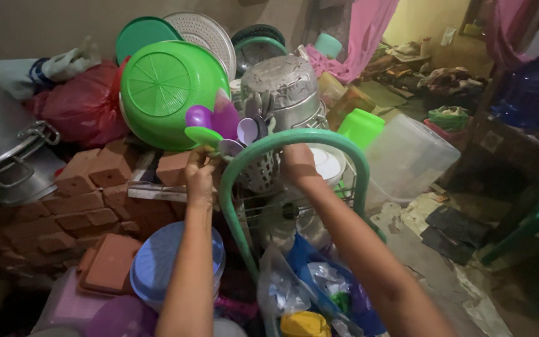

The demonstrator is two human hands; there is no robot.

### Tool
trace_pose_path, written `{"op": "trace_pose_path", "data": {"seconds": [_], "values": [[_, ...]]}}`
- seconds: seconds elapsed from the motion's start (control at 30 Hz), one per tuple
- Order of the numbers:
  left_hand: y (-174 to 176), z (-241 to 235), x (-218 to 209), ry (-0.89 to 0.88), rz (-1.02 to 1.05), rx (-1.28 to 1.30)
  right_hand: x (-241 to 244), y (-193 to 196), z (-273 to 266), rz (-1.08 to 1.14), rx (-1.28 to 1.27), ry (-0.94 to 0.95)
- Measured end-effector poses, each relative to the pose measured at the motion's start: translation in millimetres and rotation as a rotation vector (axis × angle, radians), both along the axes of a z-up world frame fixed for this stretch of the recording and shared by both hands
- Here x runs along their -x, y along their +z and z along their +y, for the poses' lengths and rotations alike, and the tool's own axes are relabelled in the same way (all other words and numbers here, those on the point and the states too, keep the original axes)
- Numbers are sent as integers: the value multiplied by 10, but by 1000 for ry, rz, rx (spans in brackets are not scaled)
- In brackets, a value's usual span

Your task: The person organizes plastic cups in a dish rack, then moves to the stove to stir a yellow liquid in a pot with a spatula. The person repeatedly stirs the liquid and covers the pot with a lid.

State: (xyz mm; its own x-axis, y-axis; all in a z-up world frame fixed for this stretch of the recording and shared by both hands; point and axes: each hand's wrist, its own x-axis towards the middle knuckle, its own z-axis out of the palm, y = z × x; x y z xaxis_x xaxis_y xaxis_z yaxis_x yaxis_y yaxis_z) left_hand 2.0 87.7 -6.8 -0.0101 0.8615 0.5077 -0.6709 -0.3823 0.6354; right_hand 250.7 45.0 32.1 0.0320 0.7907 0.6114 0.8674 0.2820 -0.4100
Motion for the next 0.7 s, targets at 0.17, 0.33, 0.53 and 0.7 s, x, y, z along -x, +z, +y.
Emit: {"op": "trace_pose_path", "data": {"seconds": [0.17, 0.33, 0.53, 0.7], "values": [[-74, -15, 25, -25, 43, -31, 39, -55, 242, 61, -25, -47], [-100, -76, 95, -56, 80, 28, -42, -181, 471, 158, -52, 36], [-71, -105, 148, -11, 192, -7, -102, -246, 496, 146, -49, 21], [43, -116, 208, -123, 196, -56, -104, -86, 335, 240, 78, 131]]}}
